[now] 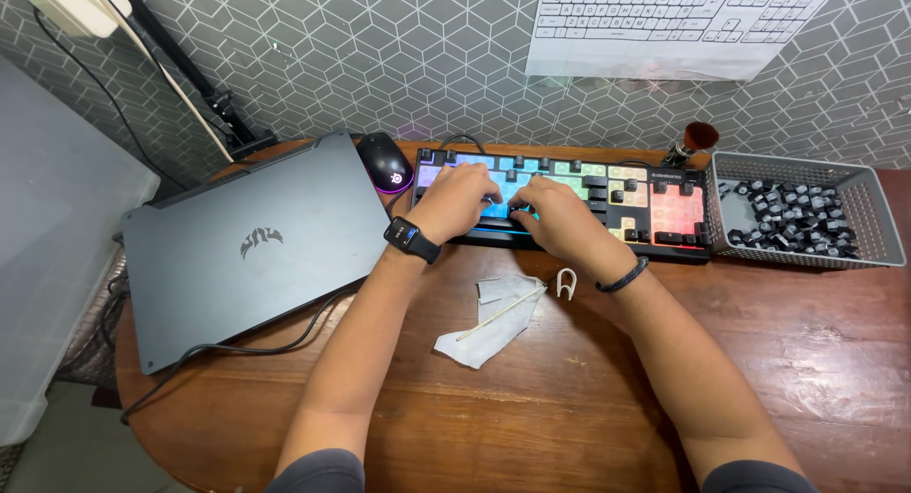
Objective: Replacing keycaps on a mechanical keyboard.
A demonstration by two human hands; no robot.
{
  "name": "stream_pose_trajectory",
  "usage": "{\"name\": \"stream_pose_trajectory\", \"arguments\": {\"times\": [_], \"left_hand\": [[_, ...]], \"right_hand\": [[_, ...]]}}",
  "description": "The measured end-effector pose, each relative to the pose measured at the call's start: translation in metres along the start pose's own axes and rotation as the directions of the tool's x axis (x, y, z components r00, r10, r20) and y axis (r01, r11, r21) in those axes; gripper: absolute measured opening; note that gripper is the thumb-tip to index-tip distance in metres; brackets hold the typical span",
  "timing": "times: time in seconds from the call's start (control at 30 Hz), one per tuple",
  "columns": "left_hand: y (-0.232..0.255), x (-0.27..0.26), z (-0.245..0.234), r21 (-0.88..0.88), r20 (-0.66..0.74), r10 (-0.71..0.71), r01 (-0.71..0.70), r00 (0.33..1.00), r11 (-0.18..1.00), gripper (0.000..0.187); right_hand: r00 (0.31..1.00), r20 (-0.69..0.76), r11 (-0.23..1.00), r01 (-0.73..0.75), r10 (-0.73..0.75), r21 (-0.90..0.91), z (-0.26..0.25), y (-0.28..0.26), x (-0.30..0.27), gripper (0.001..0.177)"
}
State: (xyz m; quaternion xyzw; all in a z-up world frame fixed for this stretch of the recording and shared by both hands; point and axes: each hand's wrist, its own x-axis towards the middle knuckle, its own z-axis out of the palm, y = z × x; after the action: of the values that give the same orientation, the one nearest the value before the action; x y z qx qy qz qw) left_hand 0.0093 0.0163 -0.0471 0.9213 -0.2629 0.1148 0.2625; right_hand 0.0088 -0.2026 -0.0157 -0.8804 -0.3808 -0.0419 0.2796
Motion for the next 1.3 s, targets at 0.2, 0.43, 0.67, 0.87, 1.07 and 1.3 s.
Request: {"name": "stream_pose_trajectory", "arguments": {"times": [0.2, 0.43, 0.67, 0.87, 1.07, 1.3], "left_hand": [[0.000, 0.001, 0.005, -0.010, 0.032, 0.017, -0.017, 0.999, 1.000, 0.011], [0.000, 0.002, -0.001, -0.051, 0.041, -0.020, 0.022, 0.999, 0.998, 0.011], [-0.004, 0.000, 0.008, -0.033, -0.013, 0.004, -0.004, 1.000, 0.999, 0.011], [-0.001, -0.002, 0.013, 0.020, 0.003, -0.008, 0.008, 1.000, 1.000, 0.022], [0.006, -0.003, 0.012, 0.043, 0.001, -0.008, 0.008, 1.000, 0.999, 0.019], [0.015, -0.001, 0.017, 0.015, -0.052, 0.069, -0.068, 0.996, 0.998, 0.012]], "right_hand": [[0.999, -0.007, 0.999, -0.043, 0.042, -0.025, 0.005, 0.006, 0.009, 0.013], [0.979, 0.056, 0.978, -0.199, 0.196, 0.057, 0.001, 0.009, 0.024, 0.014], [0.968, 0.091, 0.972, -0.233, 0.234, -0.017, 0.017, 0.027, 0.036, 0.015], [0.988, 0.050, 0.984, -0.142, 0.148, -0.110, 0.022, 0.040, 0.033, 0.014], [0.964, -0.169, 0.978, -0.196, 0.205, 0.069, -0.031, 0.058, 0.001, 0.018], [0.801, -0.376, 0.853, -0.519, 0.465, -0.049, -0.135, 0.141, -0.074, 0.024]]}}
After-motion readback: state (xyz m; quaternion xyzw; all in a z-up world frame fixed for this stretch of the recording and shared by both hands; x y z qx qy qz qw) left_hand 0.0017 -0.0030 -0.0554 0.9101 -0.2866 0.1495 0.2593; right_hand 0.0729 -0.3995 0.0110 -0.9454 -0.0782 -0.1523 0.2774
